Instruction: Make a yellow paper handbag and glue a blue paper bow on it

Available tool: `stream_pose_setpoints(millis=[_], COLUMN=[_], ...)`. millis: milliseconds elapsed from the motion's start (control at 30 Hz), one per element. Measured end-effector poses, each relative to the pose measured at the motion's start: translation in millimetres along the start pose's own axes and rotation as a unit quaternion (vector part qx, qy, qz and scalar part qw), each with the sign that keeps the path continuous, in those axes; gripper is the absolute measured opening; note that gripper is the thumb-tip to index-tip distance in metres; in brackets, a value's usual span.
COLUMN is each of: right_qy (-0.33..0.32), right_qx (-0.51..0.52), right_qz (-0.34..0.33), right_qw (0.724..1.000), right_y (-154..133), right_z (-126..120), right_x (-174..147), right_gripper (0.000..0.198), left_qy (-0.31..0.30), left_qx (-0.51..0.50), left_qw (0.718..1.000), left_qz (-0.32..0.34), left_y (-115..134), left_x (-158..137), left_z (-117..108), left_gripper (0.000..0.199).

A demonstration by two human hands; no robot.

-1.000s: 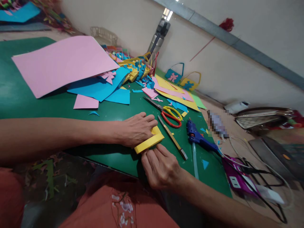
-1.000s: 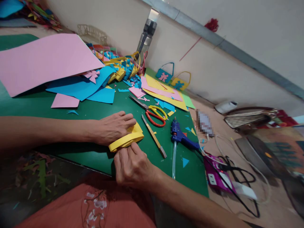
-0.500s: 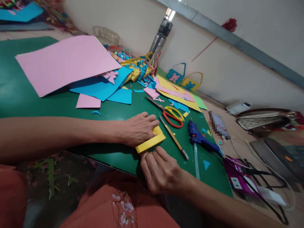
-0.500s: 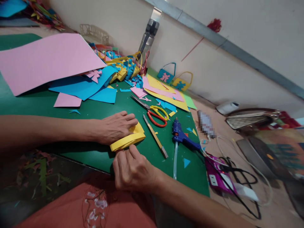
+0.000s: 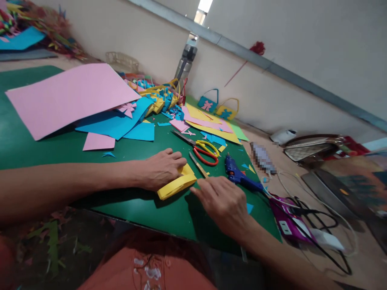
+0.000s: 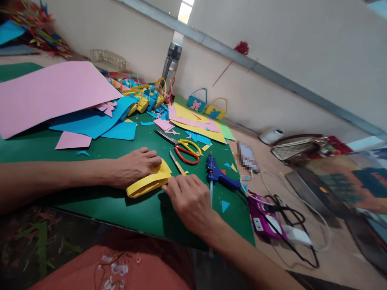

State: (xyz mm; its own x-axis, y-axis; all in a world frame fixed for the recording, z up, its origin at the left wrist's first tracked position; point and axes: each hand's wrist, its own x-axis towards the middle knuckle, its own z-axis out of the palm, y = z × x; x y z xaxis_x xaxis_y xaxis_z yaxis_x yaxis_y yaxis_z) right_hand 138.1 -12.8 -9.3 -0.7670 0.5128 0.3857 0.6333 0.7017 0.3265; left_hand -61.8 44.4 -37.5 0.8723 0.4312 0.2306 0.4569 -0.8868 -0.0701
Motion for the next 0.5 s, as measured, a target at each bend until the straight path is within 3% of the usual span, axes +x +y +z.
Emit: stream_pose_setpoints(millis=[100, 167, 267, 400, 500], right_qy=[-0.064, -0.091, -0.085, -0.055, -0.052], right_qx=[0.072, 0.119, 0.17, 0.268, 0.352], right_qz=[0.102, 0.132, 0.188, 0.276, 0.325], right_qw=[0.99, 0.98, 0.964, 0.921, 0.876], right_y=[9.7, 12.9, 21.1, 43.3, 58.5], right_z=[9.4, 15.9, 16.5, 0.5, -8.7], right_x=[3.1, 6.9, 12.7, 13.8, 7.5], right_gripper=[0.018, 0.016, 0.019, 0.016, 0.017], left_qy=[-0.012, -0.022, -0.013, 0.07, 0.105], left_qx=[-0.011, -0.037, -0.167, -0.391, -0.527], left_qw=[1.0, 0.999, 0.985, 0.904, 0.832], left_qz=[-0.005, -0.012, -0.049, -0.16, -0.14], left_y=[0.4, 0.1, -4.0, -14.3, -16.6], left_x=[2.3, 3.5, 3.3, -0.4, -0.6], left_z=[-3.2, -9.0, -21.1, -32.4, -34.5], left_gripper=[0.014, 0.013, 0.021, 0.051, 0.07])
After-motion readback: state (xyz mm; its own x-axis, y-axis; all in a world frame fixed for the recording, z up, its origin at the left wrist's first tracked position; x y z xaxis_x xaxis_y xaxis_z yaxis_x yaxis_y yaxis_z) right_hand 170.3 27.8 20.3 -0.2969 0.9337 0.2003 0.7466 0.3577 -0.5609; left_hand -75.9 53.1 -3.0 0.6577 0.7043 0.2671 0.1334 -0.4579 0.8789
